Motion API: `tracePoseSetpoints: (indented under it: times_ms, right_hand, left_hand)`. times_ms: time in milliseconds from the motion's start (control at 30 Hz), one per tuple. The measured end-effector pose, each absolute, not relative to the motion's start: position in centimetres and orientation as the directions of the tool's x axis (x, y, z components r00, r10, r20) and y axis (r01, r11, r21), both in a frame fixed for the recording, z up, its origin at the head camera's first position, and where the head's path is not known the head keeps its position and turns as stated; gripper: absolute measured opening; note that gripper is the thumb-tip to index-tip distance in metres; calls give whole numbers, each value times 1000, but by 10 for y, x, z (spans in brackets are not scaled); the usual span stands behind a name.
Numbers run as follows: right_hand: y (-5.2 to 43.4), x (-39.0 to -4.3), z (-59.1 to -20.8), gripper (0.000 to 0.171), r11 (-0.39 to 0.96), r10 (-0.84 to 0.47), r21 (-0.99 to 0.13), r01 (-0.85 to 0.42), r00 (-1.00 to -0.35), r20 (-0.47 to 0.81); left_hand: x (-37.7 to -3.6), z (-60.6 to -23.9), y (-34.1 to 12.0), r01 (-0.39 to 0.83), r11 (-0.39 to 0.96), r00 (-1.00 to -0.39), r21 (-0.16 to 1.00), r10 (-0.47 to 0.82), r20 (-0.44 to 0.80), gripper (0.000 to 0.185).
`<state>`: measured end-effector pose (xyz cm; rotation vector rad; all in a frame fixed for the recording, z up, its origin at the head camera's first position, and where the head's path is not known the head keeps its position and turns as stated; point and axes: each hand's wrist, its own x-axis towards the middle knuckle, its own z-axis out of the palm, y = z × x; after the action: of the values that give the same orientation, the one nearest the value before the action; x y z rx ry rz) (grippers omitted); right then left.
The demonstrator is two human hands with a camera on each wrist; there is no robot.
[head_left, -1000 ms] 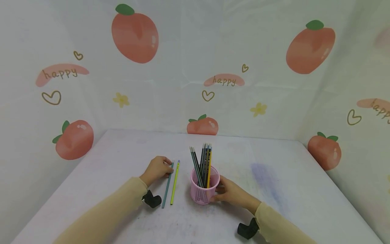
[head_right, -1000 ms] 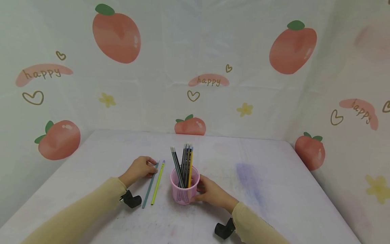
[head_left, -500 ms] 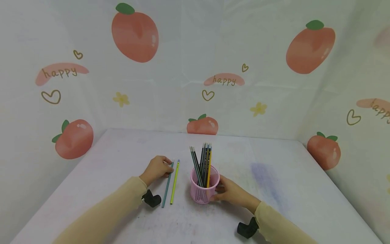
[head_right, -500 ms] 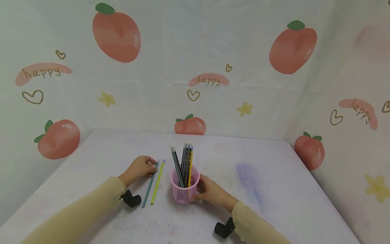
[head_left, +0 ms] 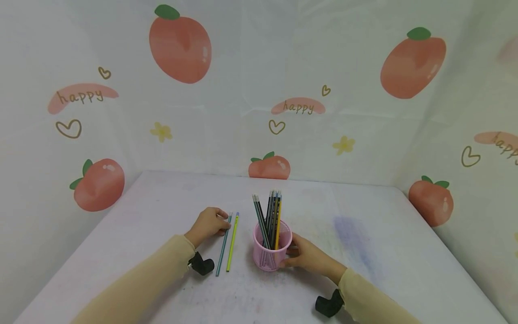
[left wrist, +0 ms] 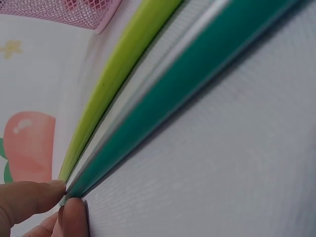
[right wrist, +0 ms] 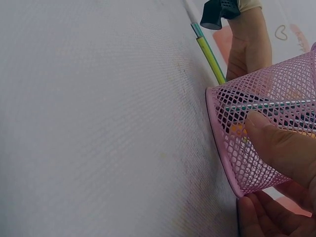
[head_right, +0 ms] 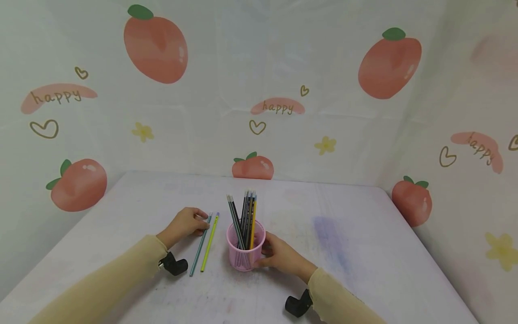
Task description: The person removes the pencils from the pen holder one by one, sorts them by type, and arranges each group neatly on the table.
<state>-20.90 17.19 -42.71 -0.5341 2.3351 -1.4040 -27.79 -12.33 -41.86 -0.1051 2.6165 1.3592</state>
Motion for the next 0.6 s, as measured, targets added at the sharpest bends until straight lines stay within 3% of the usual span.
tracePoseSetpoints:
  times_ms: [600]
  right_hand:
    - [172,-208,-428,87,440,-494,-886,-148,-863,-101]
  left_hand:
    - [-281,-416,-127,-167,500,-979,849,18,-203,33]
